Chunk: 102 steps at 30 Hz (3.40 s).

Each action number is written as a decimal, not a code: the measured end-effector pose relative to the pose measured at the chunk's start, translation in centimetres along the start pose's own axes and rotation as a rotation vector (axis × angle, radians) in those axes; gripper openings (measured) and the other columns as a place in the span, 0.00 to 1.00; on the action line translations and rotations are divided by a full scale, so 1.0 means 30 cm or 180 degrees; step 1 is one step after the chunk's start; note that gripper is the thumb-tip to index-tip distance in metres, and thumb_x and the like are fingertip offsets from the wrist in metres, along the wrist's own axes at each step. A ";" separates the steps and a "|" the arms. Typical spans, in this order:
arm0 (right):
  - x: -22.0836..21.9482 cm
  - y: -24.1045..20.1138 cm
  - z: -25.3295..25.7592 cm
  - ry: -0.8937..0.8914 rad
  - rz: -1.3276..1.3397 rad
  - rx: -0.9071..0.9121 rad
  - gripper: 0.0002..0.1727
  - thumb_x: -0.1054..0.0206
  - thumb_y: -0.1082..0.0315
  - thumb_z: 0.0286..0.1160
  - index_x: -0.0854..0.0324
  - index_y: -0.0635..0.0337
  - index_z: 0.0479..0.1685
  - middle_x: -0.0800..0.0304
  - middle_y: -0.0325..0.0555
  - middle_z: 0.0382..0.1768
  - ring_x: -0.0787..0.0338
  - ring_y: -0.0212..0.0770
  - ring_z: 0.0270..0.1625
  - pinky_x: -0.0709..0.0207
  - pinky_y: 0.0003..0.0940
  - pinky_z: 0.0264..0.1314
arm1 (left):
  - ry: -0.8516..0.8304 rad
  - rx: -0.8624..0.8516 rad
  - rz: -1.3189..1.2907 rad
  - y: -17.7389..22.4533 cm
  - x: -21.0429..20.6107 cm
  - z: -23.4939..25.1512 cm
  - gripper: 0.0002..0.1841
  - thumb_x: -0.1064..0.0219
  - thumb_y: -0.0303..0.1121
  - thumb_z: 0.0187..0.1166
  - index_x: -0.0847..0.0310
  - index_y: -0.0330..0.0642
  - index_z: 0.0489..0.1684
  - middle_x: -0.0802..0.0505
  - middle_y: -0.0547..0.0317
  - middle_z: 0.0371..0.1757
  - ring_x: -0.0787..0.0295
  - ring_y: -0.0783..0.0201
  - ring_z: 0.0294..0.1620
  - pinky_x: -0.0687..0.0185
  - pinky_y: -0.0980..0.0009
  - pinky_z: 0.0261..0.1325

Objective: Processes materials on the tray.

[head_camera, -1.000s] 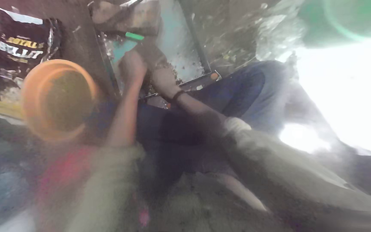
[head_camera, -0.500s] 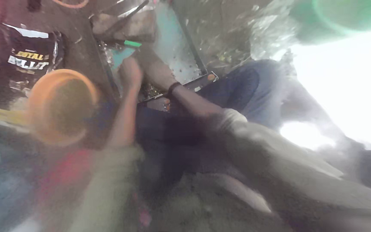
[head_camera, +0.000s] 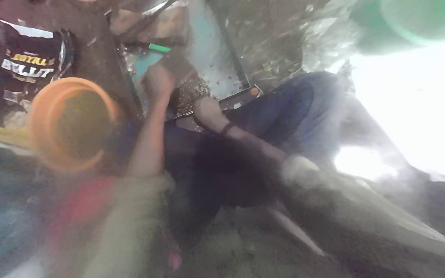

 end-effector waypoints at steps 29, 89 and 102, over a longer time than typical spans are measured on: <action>0.110 -0.068 0.078 0.0212 0.0188 0.0188 0.15 0.35 0.63 0.79 0.15 0.65 0.54 0.09 0.63 0.51 0.08 0.65 0.55 0.16 0.65 0.46 | 0.0082 0.0046 -0.0085 -0.015 -0.002 0.005 0.12 0.30 0.33 0.76 0.07 0.40 0.51 0.07 0.38 0.59 0.10 0.39 0.64 0.18 0.36 0.68; 0.021 -0.025 0.033 -0.0073 0.0139 0.0063 0.15 0.39 0.64 0.82 0.14 0.63 0.57 0.08 0.63 0.49 0.07 0.65 0.53 0.15 0.66 0.47 | 0.0020 -0.0091 0.0019 -0.024 -0.016 0.020 0.11 0.30 0.35 0.77 0.07 0.42 0.51 0.07 0.39 0.60 0.11 0.40 0.66 0.19 0.36 0.71; 0.038 0.064 0.025 -0.0041 0.0652 -0.0110 0.15 0.37 0.59 0.80 0.13 0.63 0.47 0.08 0.62 0.49 0.07 0.63 0.54 0.16 0.66 0.49 | 0.0136 -0.0245 -0.0006 -0.029 -0.025 -0.001 0.14 0.30 0.38 0.79 0.07 0.47 0.59 0.06 0.47 0.63 0.10 0.45 0.67 0.19 0.38 0.73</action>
Point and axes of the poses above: each hand's wrist, its own z-axis towards the middle knuckle, its own x-axis out of the back of the hand, y = z × x, the point moved 2 cm from there along z, towards the middle knuckle
